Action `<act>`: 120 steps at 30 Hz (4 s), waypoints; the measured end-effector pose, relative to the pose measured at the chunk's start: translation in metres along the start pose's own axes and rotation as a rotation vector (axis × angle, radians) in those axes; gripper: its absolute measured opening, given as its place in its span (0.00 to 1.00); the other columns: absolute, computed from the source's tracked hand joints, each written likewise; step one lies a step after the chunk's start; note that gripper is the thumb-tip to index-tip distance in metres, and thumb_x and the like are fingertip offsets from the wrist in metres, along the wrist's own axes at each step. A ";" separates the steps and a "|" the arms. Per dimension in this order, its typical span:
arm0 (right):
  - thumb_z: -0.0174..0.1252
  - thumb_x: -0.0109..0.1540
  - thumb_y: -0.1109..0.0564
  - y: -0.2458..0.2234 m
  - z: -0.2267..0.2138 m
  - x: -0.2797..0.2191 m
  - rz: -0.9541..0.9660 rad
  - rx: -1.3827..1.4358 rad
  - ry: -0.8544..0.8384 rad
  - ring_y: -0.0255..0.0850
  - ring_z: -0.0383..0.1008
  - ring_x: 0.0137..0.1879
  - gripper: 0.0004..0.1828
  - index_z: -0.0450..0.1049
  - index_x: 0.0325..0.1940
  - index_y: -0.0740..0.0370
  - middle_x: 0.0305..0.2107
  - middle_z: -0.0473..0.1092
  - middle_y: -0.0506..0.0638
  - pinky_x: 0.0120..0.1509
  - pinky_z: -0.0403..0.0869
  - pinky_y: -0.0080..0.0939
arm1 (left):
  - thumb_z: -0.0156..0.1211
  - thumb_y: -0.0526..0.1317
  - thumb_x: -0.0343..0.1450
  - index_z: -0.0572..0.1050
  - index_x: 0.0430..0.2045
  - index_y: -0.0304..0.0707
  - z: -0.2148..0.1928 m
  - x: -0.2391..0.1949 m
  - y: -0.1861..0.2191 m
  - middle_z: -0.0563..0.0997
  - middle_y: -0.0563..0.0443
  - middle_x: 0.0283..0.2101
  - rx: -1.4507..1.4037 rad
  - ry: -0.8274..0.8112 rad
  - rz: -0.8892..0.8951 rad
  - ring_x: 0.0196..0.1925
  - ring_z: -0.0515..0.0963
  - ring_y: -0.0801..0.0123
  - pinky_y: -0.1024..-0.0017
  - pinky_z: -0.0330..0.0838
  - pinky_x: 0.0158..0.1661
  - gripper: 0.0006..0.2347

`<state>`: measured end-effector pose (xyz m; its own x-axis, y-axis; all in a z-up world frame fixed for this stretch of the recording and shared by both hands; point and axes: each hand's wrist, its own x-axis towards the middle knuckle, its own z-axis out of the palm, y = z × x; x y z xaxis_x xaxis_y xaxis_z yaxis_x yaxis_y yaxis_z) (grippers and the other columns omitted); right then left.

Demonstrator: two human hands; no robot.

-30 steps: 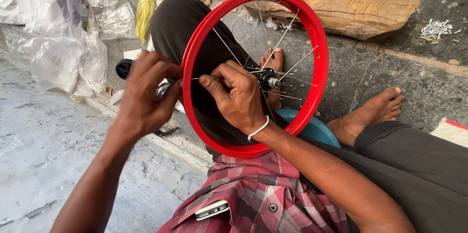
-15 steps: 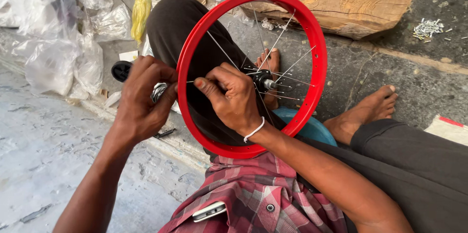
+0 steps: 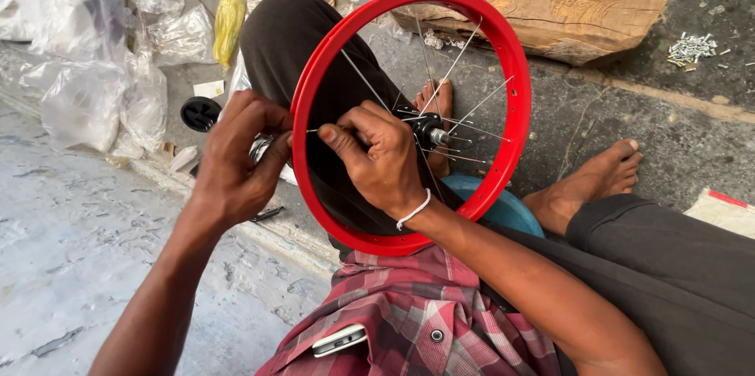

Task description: The person is assembling a red bicycle wheel by hand, inserting metal spokes into the hub and rim. They are sitting on the floor and methodically threading each spoke through the rim holes and tightening them.

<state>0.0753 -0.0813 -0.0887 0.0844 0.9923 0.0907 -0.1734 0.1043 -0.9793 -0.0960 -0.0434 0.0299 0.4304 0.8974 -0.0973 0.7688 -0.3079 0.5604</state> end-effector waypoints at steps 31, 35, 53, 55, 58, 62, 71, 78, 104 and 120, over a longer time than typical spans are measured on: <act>0.65 0.66 0.50 0.000 -0.002 -0.004 -0.036 -0.018 -0.009 0.33 0.62 0.27 0.16 0.74 0.32 0.64 0.24 0.65 0.47 0.32 0.61 0.37 | 0.65 0.26 0.67 0.74 0.34 0.31 0.002 0.003 0.002 0.72 0.46 0.36 0.213 -0.024 0.129 0.40 0.71 0.58 0.63 0.66 0.42 0.07; 0.65 0.65 0.50 -0.004 0.000 -0.002 0.010 -0.021 -0.006 0.34 0.61 0.26 0.16 0.75 0.31 0.64 0.23 0.64 0.47 0.32 0.61 0.37 | 0.62 0.26 0.67 0.73 0.37 0.31 -0.001 0.001 0.008 0.72 0.47 0.37 -0.040 -0.065 0.026 0.40 0.74 0.63 0.67 0.70 0.43 0.08; 0.64 0.67 0.45 0.027 -0.122 0.109 0.144 0.388 0.091 0.35 0.74 0.23 0.19 0.76 0.31 0.62 0.19 0.73 0.49 0.26 0.70 0.34 | 0.50 0.44 0.81 0.65 0.52 0.33 0.097 0.085 0.044 0.78 0.53 0.38 -0.823 -0.076 -0.070 0.39 0.78 0.76 0.76 0.74 0.41 0.13; 0.63 0.66 0.47 0.036 -0.142 0.120 0.120 0.376 0.143 0.35 0.76 0.25 0.16 0.77 0.34 0.62 0.23 0.74 0.49 0.27 0.71 0.34 | 0.49 0.46 0.82 0.67 0.46 0.33 0.128 0.117 0.041 0.74 0.54 0.30 -0.883 0.009 -0.035 0.28 0.75 0.77 0.76 0.73 0.30 0.13; 0.61 0.66 0.53 0.044 -0.177 0.130 0.080 0.279 0.329 0.35 0.78 0.26 0.09 0.78 0.38 0.62 0.29 0.76 0.48 0.25 0.71 0.34 | 0.48 0.47 0.83 0.69 0.45 0.34 0.157 0.157 0.035 0.72 0.56 0.28 -0.885 0.070 0.081 0.23 0.72 0.79 0.77 0.69 0.26 0.13; 0.59 0.67 0.61 0.052 -0.210 0.115 -0.059 0.192 0.724 0.36 0.75 0.24 0.03 0.75 0.40 0.63 0.29 0.75 0.49 0.24 0.70 0.34 | 0.49 0.47 0.86 0.70 0.45 0.32 0.163 0.182 0.038 0.72 0.54 0.28 -0.994 0.036 0.159 0.24 0.72 0.78 0.76 0.70 0.28 0.14; 0.61 0.61 0.62 0.086 -0.153 0.066 -0.035 -0.494 0.715 0.36 0.78 0.38 0.04 0.78 0.40 0.61 0.32 0.76 0.48 0.43 0.75 0.36 | 0.65 0.45 0.81 0.64 0.63 0.32 0.162 0.185 0.046 0.76 0.48 0.50 -0.643 0.068 0.467 0.53 0.79 0.73 0.71 0.77 0.54 0.22; 0.53 0.72 0.60 0.056 -0.118 0.049 0.175 0.262 0.637 0.42 0.72 0.41 0.10 0.75 0.53 0.70 0.37 0.74 0.51 0.46 0.72 0.42 | 0.68 0.43 0.74 0.68 0.64 0.30 0.164 0.180 0.058 0.77 0.46 0.44 -0.740 0.022 0.061 0.43 0.77 0.72 0.74 0.74 0.44 0.25; 0.60 0.58 0.61 0.109 -0.188 0.074 -0.227 -1.324 0.220 0.51 0.74 0.34 0.07 0.75 0.39 0.65 0.29 0.71 0.56 0.36 0.73 0.50 | 0.74 0.38 0.79 0.59 0.69 0.30 0.190 0.184 0.066 0.77 0.46 0.56 -0.888 -0.089 0.351 0.56 0.80 0.71 0.71 0.80 0.59 0.29; 0.61 0.62 0.59 0.073 -0.164 0.063 -0.256 -1.219 0.288 0.50 0.69 0.50 0.16 0.73 0.53 0.66 0.44 0.66 0.56 0.46 0.72 0.49 | 0.74 0.43 0.71 0.58 0.68 0.36 0.157 0.212 0.076 0.77 0.43 0.59 -0.981 -0.305 0.328 0.64 0.81 0.56 0.60 0.75 0.65 0.34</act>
<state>0.2291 -0.0221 -0.1841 0.2169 0.8870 0.4076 0.8746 0.0089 -0.4848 0.1277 0.0737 -0.0770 0.7505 0.6588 0.0529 -0.0620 -0.0095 0.9980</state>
